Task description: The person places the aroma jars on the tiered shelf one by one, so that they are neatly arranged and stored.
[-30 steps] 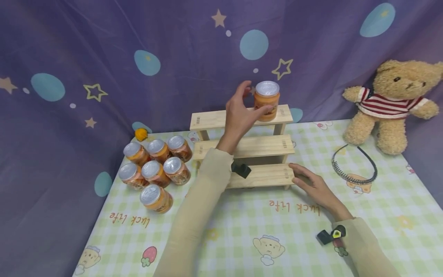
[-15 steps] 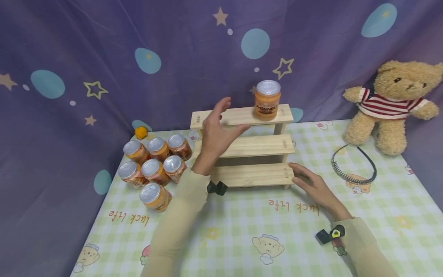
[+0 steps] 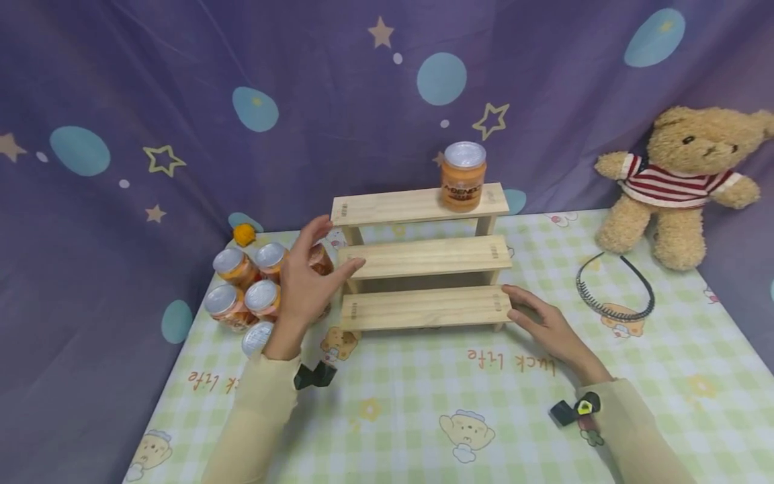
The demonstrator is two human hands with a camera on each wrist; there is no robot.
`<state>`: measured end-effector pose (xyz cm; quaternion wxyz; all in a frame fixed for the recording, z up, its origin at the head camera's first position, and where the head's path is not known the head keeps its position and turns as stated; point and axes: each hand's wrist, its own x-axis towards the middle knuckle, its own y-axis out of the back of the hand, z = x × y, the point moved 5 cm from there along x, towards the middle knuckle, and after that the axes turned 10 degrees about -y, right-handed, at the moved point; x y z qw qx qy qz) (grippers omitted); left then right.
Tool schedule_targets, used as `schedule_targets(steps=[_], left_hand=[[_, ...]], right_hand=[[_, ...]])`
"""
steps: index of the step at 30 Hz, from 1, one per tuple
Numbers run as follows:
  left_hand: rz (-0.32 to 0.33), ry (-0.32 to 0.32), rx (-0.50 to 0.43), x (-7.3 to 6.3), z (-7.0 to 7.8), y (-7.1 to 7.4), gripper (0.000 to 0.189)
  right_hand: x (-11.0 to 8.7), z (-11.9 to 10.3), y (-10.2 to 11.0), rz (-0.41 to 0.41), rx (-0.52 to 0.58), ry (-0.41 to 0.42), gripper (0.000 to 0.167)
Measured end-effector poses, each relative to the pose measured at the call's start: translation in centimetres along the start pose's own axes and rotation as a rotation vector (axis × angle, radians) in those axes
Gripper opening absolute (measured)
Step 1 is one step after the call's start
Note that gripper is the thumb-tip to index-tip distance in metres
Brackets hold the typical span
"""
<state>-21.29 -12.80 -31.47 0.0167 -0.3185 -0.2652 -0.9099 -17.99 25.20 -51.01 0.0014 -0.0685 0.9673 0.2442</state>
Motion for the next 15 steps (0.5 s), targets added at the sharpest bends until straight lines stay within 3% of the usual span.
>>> schedule_targets(steps=[10,15], left_hand=[[0.051,0.161,0.074,-4.0,-2.6,4.5,0.075],[0.095,0.17,0.096,-5.9,-3.5,6.3,0.077]], right_hand=[[0.1,0.3,0.0,0.007,-0.01,0.01,0.049],[0.1,0.2,0.0,0.0,0.008,0.019,0.049]])
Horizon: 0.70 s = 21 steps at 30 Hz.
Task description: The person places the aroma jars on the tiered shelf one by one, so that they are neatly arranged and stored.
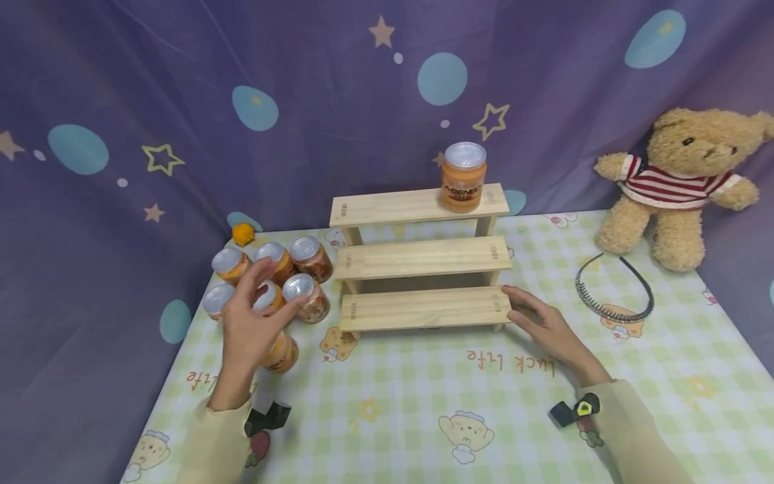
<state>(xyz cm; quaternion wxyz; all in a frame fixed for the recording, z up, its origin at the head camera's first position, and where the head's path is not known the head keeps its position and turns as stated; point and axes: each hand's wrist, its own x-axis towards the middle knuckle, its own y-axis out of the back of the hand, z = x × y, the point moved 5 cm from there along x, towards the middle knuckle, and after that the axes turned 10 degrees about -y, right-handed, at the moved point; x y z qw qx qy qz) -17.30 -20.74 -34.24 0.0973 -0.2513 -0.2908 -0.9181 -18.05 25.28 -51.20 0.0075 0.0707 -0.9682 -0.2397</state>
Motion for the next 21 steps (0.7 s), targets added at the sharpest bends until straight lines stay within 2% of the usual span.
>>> schedule_targets(steps=[3,12,16,21], left_hand=[[0.023,0.01,0.015,-0.9,-0.8,1.1,0.077],[0.095,0.114,0.076,-3.6,-3.6,3.6,0.071],[0.104,0.152,0.102,-4.6,-4.9,4.1,0.069],[0.091,0.17,0.081,-5.8,-6.2,3.8,0.071]], right_hand=[[0.0,-0.1,0.0,0.004,0.004,-0.004,0.049],[-0.1,-0.1,0.0,0.008,-0.007,-0.008,0.048],[-0.1,0.0,0.0,0.009,-0.011,-0.014,0.048],[-0.1,0.1,0.0,0.01,-0.014,-0.022,0.049]])
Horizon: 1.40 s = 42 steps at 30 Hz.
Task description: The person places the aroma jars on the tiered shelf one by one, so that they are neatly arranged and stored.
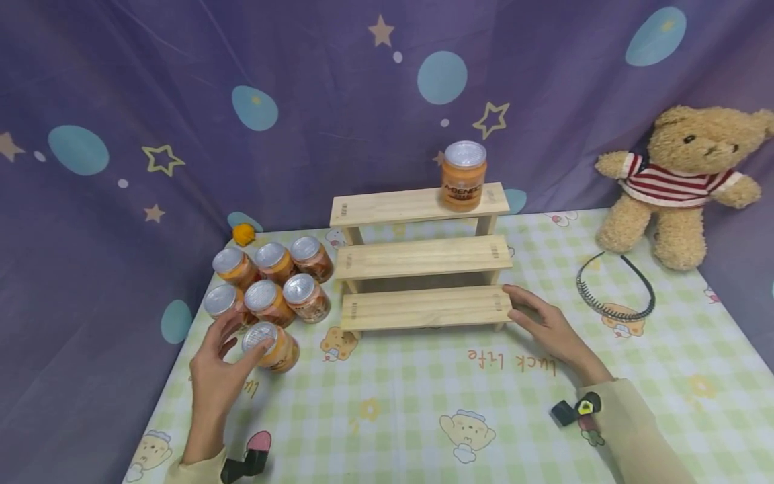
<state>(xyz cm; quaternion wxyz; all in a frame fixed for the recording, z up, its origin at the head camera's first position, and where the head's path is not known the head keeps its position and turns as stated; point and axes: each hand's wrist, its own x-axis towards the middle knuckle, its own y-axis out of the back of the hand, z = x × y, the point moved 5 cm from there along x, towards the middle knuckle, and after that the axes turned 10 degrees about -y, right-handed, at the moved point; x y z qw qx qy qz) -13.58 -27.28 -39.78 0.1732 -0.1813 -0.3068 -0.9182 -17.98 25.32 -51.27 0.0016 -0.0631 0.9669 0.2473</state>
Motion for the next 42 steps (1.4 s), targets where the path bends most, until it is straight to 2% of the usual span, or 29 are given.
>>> schedule_targets(steps=[3,10,19,32,42], left_hand=[[-0.027,0.011,0.002,-0.4,-0.7,-0.6,0.072],[-0.074,0.103,0.056,-1.1,-2.1,-1.6,0.069],[-0.019,0.09,0.014,-1.7,-3.1,-1.7,0.065],[-0.02,0.198,-0.05,-2.0,-4.7,-1.9,0.068],[0.016,0.178,-0.09,-1.9,-5.2,-1.7,0.063]], right_hand=[[0.0,0.0,0.1,0.008,0.001,0.0,0.049],[-0.1,-0.2,0.0,-0.005,0.014,0.004,0.049],[0.0,-0.2,0.0,-0.008,0.013,0.006,0.049],[-0.1,-0.2,-0.1,-0.003,-0.002,-0.004,0.049],[0.0,-0.1,0.0,-0.001,-0.01,0.002,0.048]])
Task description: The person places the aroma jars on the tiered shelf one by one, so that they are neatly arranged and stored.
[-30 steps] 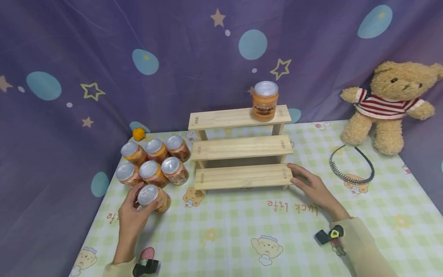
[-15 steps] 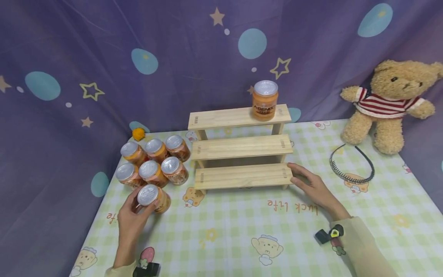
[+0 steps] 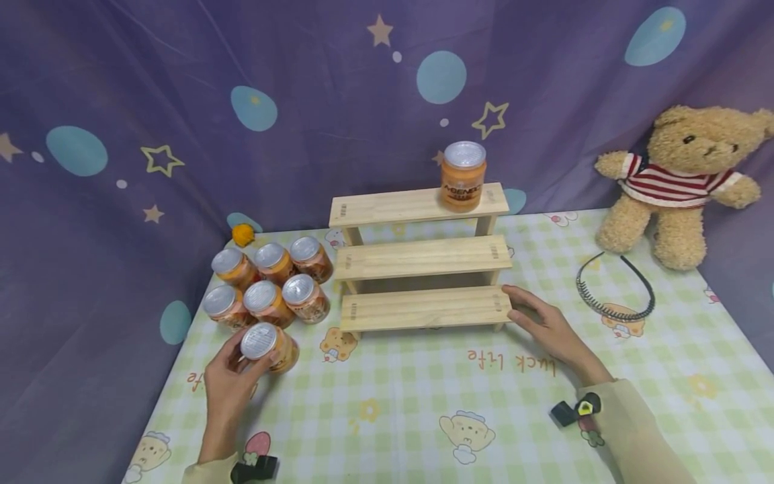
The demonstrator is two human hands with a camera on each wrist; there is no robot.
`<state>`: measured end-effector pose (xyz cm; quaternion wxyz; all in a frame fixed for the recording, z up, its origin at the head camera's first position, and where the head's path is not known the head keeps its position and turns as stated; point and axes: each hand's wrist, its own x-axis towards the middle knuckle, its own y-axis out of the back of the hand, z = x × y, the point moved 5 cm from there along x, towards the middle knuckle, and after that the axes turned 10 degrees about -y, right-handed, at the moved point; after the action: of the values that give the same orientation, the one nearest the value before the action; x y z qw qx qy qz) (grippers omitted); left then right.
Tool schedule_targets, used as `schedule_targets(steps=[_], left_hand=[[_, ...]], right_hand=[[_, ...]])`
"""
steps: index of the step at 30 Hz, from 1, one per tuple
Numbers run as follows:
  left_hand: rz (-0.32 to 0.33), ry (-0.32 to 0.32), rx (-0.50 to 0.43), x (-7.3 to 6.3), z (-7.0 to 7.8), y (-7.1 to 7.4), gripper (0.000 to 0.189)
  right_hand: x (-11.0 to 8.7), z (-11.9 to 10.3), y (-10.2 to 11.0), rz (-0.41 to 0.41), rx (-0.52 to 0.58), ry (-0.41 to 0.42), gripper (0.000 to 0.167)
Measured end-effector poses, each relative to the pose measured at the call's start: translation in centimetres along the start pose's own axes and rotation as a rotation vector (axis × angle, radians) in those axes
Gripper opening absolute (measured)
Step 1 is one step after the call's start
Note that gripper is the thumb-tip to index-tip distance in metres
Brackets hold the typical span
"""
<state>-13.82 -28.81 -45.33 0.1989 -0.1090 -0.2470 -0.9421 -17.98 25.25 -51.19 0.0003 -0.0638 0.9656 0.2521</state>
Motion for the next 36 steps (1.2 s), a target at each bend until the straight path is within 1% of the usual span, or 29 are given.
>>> schedule_targets(steps=[9,15,20,25,28,36], left_hand=[[0.026,0.035,-0.089,0.4,-0.3,0.1,0.064],[0.028,0.066,-0.067,0.5,-0.2,0.2,0.066],[0.023,0.083,-0.044,0.5,0.3,0.3,0.066],[0.027,0.071,-0.072,0.5,1.5,0.5,0.065],[0.031,0.044,-0.078,0.5,2.6,0.6,0.065],[0.034,-0.037,-0.049,0.8,5.3,0.7,0.064]], right_hand=[[0.0,-0.1,0.1,0.003,-0.002,-0.007,0.049],[0.0,-0.1,0.1,0.003,0.014,-0.012,0.049],[0.0,0.0,0.0,0.002,0.016,-0.013,0.049],[0.0,0.0,0.0,-0.001,0.017,-0.011,0.049],[0.0,0.0,0.1,0.004,0.005,-0.002,0.049],[0.0,0.1,0.0,0.004,0.01,-0.001,0.048]])
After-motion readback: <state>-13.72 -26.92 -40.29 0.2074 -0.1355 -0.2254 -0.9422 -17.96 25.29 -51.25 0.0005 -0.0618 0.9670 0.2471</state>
